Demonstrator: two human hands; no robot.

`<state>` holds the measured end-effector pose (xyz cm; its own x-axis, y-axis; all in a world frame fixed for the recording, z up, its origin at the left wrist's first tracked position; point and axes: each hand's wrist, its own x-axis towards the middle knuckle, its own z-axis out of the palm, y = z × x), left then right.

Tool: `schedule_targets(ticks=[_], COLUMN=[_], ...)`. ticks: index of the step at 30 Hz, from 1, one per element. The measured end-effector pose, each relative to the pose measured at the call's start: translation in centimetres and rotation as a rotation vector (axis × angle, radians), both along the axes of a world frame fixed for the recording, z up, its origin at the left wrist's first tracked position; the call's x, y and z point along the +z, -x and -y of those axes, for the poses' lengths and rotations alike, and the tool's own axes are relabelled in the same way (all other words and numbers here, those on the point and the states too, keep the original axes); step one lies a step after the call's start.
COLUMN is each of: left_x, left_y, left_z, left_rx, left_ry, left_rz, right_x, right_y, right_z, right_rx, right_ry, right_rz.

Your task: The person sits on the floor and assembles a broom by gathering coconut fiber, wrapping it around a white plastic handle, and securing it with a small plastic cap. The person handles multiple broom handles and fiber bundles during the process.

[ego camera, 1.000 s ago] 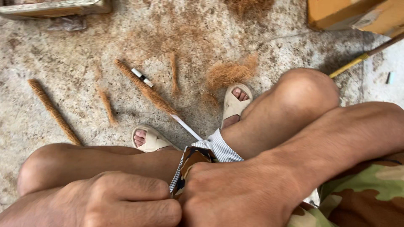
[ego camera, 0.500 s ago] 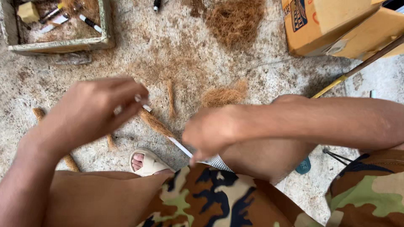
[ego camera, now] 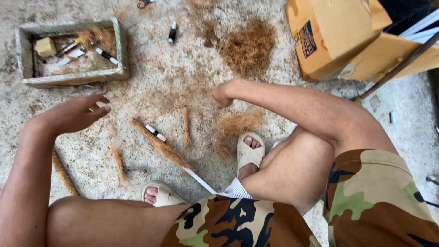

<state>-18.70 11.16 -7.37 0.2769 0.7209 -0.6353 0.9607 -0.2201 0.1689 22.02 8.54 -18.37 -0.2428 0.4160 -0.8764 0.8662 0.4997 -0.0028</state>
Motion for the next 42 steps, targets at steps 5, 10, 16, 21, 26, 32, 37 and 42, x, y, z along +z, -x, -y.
schedule_targets(ticks=[5, 10, 16, 21, 26, 32, 37, 42], left_x=[2.1, 3.7, 3.3, 3.3, 3.3, 3.3, 3.3, 3.7], left_y=[-0.5, -0.6, -0.3, 0.1, 0.0, -0.2, -0.2, 0.0], left_z=[0.9, 1.3, 1.4, 1.4, 1.4, 1.3, 1.3, 1.5], left_rx=[0.070, 0.070, 0.109, 0.133, 0.126, 0.110, 0.094, 0.120], left_ry=[0.028, 0.011, 0.014, 0.043, 0.045, 0.024, 0.014, 0.020], left_rz=[0.013, 0.014, -0.016, 0.016, 0.024, 0.020, 0.039, 0.005], right_x=[1.1, 2.6, 2.7, 2.2, 2.0, 2.1, 1.8, 1.5], right_y=[0.5, 3.6, 5.9, 5.3, 4.0, 3.9, 4.3, 4.3], right_z=[-0.9, -0.2, 1.8, 1.4, 0.6, 0.8, 0.7, 0.7], right_rx=[-0.070, -0.089, 0.028, 0.016, 0.017, -0.010, -0.019, 0.032], right_ry=[-0.107, -0.110, -0.036, -0.041, -0.066, -0.059, -0.081, -0.081], right_rz=[0.001, -0.137, -0.121, -0.094, -0.072, -0.050, -0.083, -0.078])
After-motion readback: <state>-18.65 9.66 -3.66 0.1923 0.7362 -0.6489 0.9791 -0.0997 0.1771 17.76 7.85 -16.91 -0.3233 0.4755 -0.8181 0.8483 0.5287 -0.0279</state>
